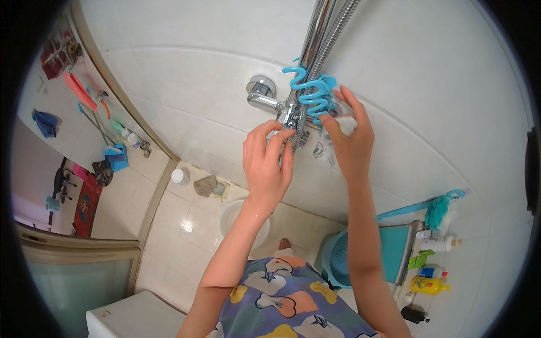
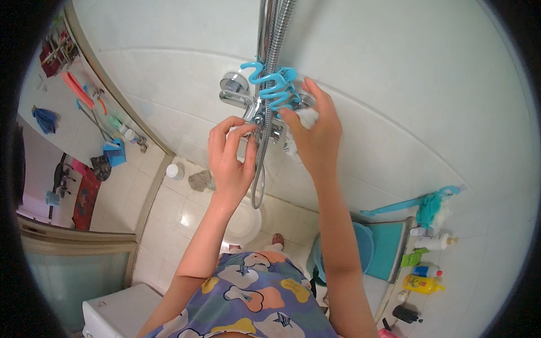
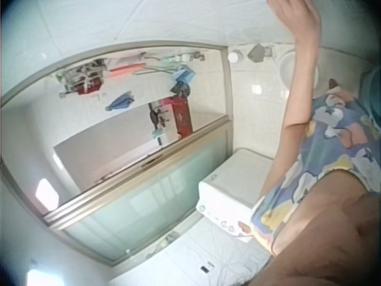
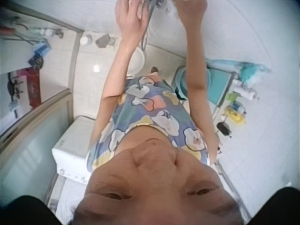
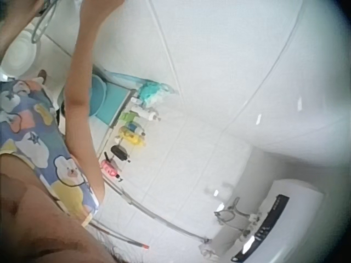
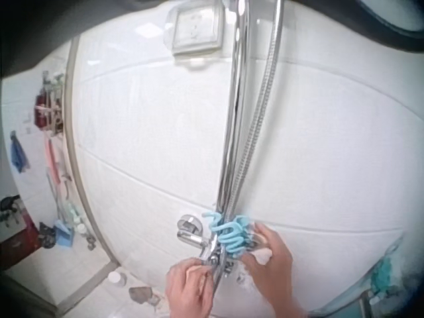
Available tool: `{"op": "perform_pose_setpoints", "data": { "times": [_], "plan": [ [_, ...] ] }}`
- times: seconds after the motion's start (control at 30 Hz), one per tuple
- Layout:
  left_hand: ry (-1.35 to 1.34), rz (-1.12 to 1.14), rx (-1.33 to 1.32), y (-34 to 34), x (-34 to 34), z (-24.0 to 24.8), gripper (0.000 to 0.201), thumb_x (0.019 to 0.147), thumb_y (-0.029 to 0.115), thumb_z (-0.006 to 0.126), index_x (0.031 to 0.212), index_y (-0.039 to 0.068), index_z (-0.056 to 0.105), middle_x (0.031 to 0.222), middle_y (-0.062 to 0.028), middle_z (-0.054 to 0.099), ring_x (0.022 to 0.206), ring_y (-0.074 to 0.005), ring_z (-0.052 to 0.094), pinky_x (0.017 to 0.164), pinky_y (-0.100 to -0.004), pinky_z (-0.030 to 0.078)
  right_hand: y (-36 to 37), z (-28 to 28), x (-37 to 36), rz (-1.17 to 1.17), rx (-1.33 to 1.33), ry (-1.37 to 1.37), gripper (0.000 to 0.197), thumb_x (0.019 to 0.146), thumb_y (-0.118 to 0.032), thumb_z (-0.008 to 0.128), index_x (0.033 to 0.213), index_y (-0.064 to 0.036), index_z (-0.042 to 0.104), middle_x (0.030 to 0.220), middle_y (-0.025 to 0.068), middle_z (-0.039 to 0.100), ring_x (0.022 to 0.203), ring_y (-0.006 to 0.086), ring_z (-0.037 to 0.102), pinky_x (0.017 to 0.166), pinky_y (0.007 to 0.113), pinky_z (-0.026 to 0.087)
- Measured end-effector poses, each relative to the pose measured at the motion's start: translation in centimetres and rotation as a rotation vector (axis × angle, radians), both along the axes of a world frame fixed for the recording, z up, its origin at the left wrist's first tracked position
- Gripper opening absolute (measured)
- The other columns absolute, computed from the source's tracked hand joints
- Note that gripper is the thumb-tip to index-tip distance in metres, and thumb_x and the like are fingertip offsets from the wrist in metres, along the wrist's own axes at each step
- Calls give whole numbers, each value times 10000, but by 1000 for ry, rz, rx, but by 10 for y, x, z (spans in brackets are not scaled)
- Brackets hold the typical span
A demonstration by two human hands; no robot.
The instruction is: The person wipes the shower faucet with a cloth, rearranges toiletry bottles and packets on a shelf, rinses and wrings the cloth in a bucket of water, and wipes down the surfaces and control knobs of a washing machine with cloths.
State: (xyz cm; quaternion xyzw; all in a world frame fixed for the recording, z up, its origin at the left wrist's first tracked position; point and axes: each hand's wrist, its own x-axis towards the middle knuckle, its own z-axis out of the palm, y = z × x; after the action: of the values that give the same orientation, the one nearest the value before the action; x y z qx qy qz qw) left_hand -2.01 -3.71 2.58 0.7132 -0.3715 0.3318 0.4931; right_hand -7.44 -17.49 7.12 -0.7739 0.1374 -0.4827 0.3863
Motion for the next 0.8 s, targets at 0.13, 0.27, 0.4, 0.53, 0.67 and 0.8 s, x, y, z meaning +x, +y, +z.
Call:
{"op": "perform_pose_setpoints", "data": {
  "times": [0.13, 0.27, 0.4, 0.53, 0.67, 0.8],
  "plan": [
    [238, -192, -105, -5, 8, 0, 298, 774, -55, 631, 1061, 15, 591, 1075, -117, 573, 895, -235, 573, 753, -313, 479, -18, 14, 11, 165, 63, 148, 392, 741, -107, 755, 1101, -5, 640, 965, 75, 682, 800, 150, 617, 728, 269, 483],
    [273, -216, -38, -2, 7, 1, 323, 786, -43, 630, 1099, 7, 567, 1100, -120, 569, 918, -229, 575, 759, -307, 483, -39, 45, 5, 148, 57, 222, 339, 730, -110, 766, 1039, -12, 667, 951, 70, 684, 824, 138, 622, 749, 265, 486],
    [286, -222, -65, -4, 6, 0, 331, 792, -25, 632, 1112, 15, 556, 1138, -122, 549, 951, -233, 567, 769, -309, 473, -39, 47, 9, 107, -32, 134, 331, 725, -116, 772, 1029, -37, 669, 901, 46, 662, 803, 130, 602, 726, 267, 480],
    [227, -37, -134, 3, 2, -14, 352, 792, -13, 638, 1127, 30, 538, 1157, -121, 529, 978, -231, 542, 780, -308, 453, -32, 10, -2, -62, 58, 95, 358, 743, -91, 738, 1065, -22, 596, 959, 60, 598, 870, 172, 560, 785, 294, 457],
    [286, -80, -207, 6, -5, -33, 316, 807, -7, 633, 1103, 42, 534, 1107, -109, 521, 968, -213, 510, 771, -310, 439, -36, -47, 0, -120, -188, -94, 373, 753, 21, 609, 1090, 0, 451, 1118, 122, 482, 1063, 255, 440, 965, 376, 340],
    [269, -93, -204, 13, 3, -41, 263, 838, -6, 615, 1084, 38, 536, 1087, -96, 529, 896, -173, 540, 729, -283, 455, -30, -55, -20, -42, -472, 159, 320, 765, 82, 524, 1069, -14, 499, 1053, 138, 518, 986, 278, 488, 895, 356, 390]
  ]
}}
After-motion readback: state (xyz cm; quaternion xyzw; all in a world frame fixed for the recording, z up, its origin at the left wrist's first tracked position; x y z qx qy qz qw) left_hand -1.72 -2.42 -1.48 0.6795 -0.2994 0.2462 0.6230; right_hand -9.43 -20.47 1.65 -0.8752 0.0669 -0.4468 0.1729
